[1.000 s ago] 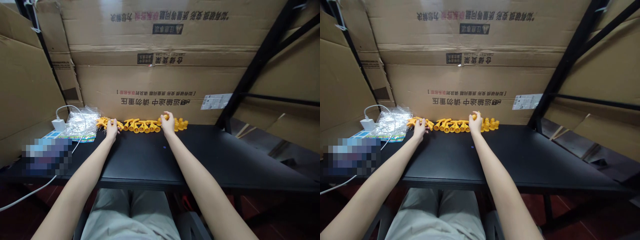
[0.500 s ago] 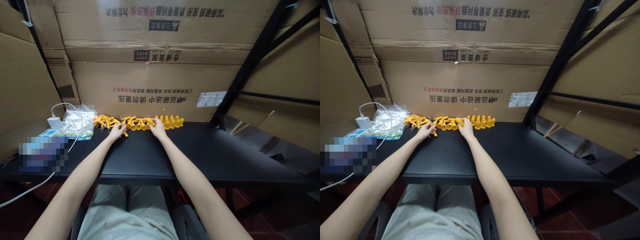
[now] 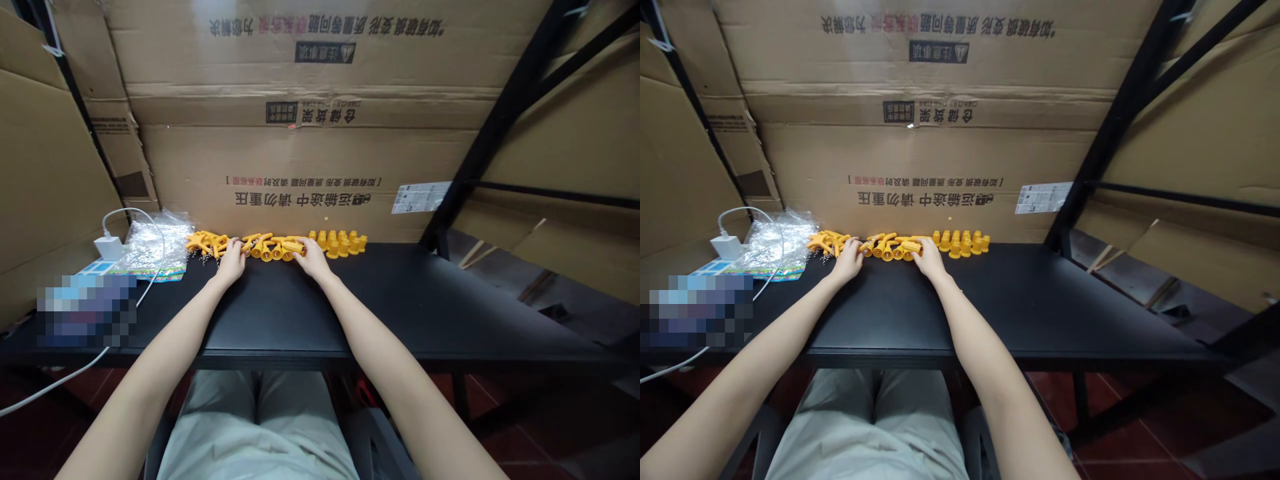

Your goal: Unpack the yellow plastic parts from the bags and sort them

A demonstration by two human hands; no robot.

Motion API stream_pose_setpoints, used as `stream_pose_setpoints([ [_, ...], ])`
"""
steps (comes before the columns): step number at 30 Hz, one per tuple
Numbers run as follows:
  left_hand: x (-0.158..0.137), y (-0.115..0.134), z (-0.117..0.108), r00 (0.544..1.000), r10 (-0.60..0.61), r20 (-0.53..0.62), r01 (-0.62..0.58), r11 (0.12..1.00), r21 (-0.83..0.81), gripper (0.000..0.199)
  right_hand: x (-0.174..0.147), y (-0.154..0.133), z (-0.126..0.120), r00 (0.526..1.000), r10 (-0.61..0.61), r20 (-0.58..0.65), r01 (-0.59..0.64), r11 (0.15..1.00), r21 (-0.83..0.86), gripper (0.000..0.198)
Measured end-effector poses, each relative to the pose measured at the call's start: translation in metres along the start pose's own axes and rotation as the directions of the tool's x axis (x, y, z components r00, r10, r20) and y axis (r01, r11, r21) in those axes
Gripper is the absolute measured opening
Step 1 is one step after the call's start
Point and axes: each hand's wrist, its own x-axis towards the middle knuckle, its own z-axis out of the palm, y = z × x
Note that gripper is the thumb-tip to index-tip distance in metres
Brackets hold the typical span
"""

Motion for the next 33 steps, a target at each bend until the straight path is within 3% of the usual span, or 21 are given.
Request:
stream_pose_setpoints([
  [9,0.000,-0.012,-0.004,0.999,-0.004,0.033,0.001,0.995,0.097,0.006,0.000,0.002,0.003,0.986,-0.118,0.117,0.115,0.993,0.039,0.035],
  [19,0.001,-0.009,-0.004,1.000,0.015,0.025,-0.017,0.995,0.098,0.009,-0.002,-0.011,0.004,0.979,-0.167,0.120,0.161,0.985,0.059,0.034],
  [24,-0.002,0.002,-0.009,0.994,0.059,0.089,-0.066,0.995,0.072,0.020,-0.005,-0.023,0.002,0.973,-0.201,0.115,0.191,0.977,0.093,0.033],
  [28,-0.005,0.009,-0.014,0.988,0.007,0.157,-0.026,0.993,0.119,0.035,-0.005,-0.030,0.002,0.962,-0.251,0.109,0.239,0.964,0.117,0.035],
  [33,-0.004,0.011,-0.017,0.984,0.056,0.168,-0.076,0.990,0.117,0.042,-0.006,-0.031,0.003,0.973,-0.204,0.106,0.185,0.970,0.160,0.042],
])
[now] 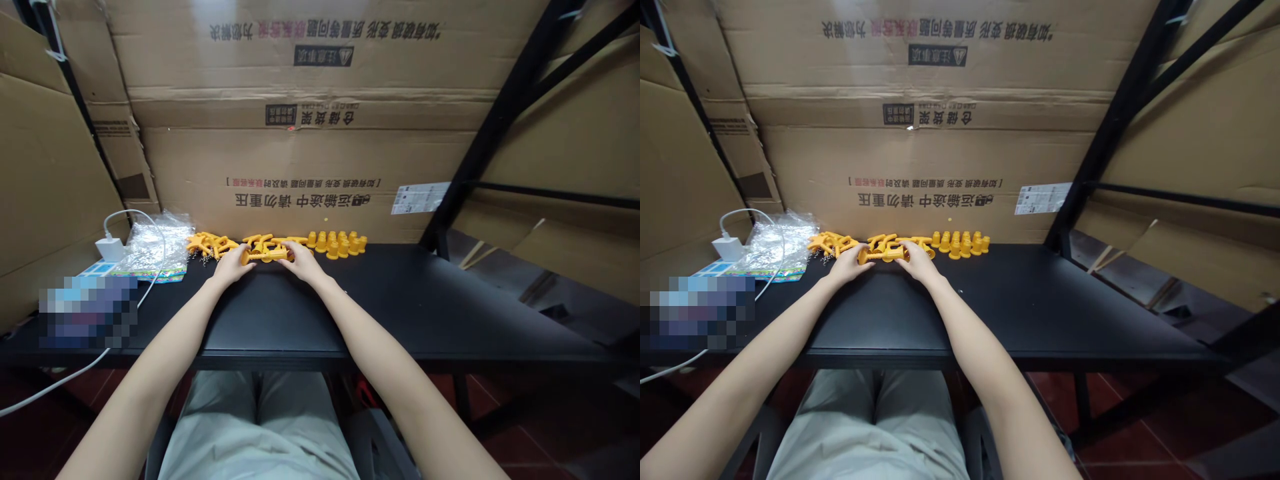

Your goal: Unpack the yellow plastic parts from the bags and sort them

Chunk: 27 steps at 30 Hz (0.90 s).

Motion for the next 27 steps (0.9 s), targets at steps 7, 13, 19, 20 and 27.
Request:
stream_pose_setpoints([
  [7,0.000,0.002,-0.004,0.998,-0.048,-0.035,0.049,0.999,0.022,0.039,0.002,0.006,-0.005,0.992,0.088,0.086,-0.107,0.961,0.254,0.045],
  [13,0.001,0.001,-0.004,0.997,-0.073,-0.031,0.073,0.997,0.000,0.036,0.003,0.009,-0.010,0.982,0.085,0.169,-0.150,0.894,0.422,0.041],
  [19,0.002,0.001,-0.004,0.993,-0.116,-0.003,0.116,0.992,-0.044,0.033,0.002,0.008,-0.010,0.981,0.099,0.166,-0.165,0.879,0.448,0.042],
  [20,0.002,0.001,-0.005,0.994,-0.111,-0.007,0.110,0.993,-0.043,0.033,0.002,0.007,-0.011,0.980,0.106,0.170,-0.174,0.875,0.453,0.043],
  [27,0.000,0.004,-0.009,0.998,-0.009,-0.061,0.007,0.999,-0.033,0.034,0.000,-0.010,-0.020,0.936,0.244,0.254,-0.336,0.835,0.436,0.041],
])
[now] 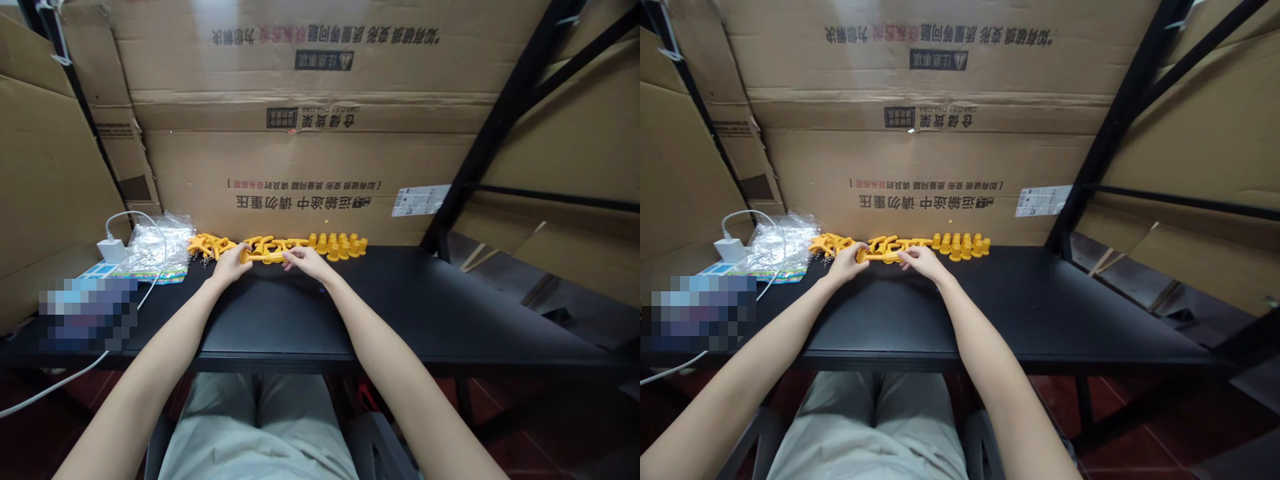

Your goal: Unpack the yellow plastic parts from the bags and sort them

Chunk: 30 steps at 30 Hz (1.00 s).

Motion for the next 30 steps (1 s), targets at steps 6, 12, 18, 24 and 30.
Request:
stream_pose_setpoints([
  [6,-0.001,0.009,0.001,0.999,0.023,-0.040,-0.023,1.000,0.009,0.032,-0.002,-0.012,0.010,0.970,0.199,-0.138,-0.204,0.979,-0.022,0.066],
  [12,-0.001,0.008,0.002,0.997,-0.055,-0.045,0.055,0.998,-0.003,0.030,-0.001,-0.011,0.002,0.953,0.302,-0.006,-0.301,0.951,0.070,0.062],
  [18,-0.001,0.003,0.001,0.998,-0.060,-0.019,0.061,0.997,0.047,0.030,-0.004,-0.006,-0.003,0.991,0.125,0.041,-0.129,0.986,0.108,0.045],
  [24,-0.002,0.008,-0.003,0.999,0.018,-0.033,-0.015,0.996,0.089,0.031,-0.005,-0.009,0.002,0.991,0.107,0.082,-0.117,0.983,0.141,0.044],
  [30,-0.003,0.010,-0.004,0.999,-0.020,-0.037,0.022,0.997,0.073,0.031,-0.002,-0.010,0.006,0.987,0.153,0.048,-0.158,0.980,0.124,0.045],
])
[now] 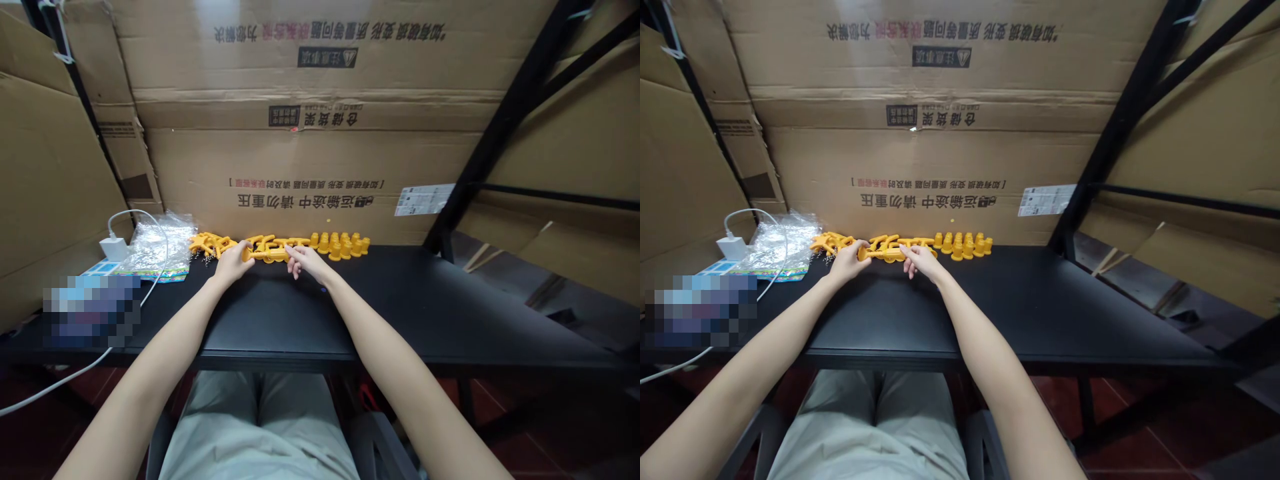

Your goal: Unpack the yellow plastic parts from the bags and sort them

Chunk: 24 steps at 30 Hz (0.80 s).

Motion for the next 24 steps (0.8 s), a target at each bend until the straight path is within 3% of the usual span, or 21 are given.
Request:
stream_pose_setpoints([
  [4,0.002,-0.001,0.001,1.000,-0.031,-0.001,0.031,0.999,-0.038,0.030,0.004,0.004,-0.002,0.991,-0.122,-0.054,0.122,0.993,-0.004,0.038],
  [9,0.003,-0.005,0.002,0.998,-0.035,0.050,0.038,0.998,-0.048,0.029,0.005,0.009,-0.002,0.969,-0.247,-0.015,0.246,0.969,-0.007,0.052],
  [17,0.000,0.000,-0.002,1.000,0.014,0.013,-0.014,1.000,-0.003,0.030,-0.004,-0.003,0.008,0.980,-0.171,-0.098,0.163,0.984,-0.077,0.052],
  [24,-0.003,0.006,-0.001,0.999,0.032,-0.028,-0.031,0.999,0.019,0.028,-0.001,-0.004,0.015,0.978,0.014,-0.207,0.001,0.997,0.074,0.057],
])
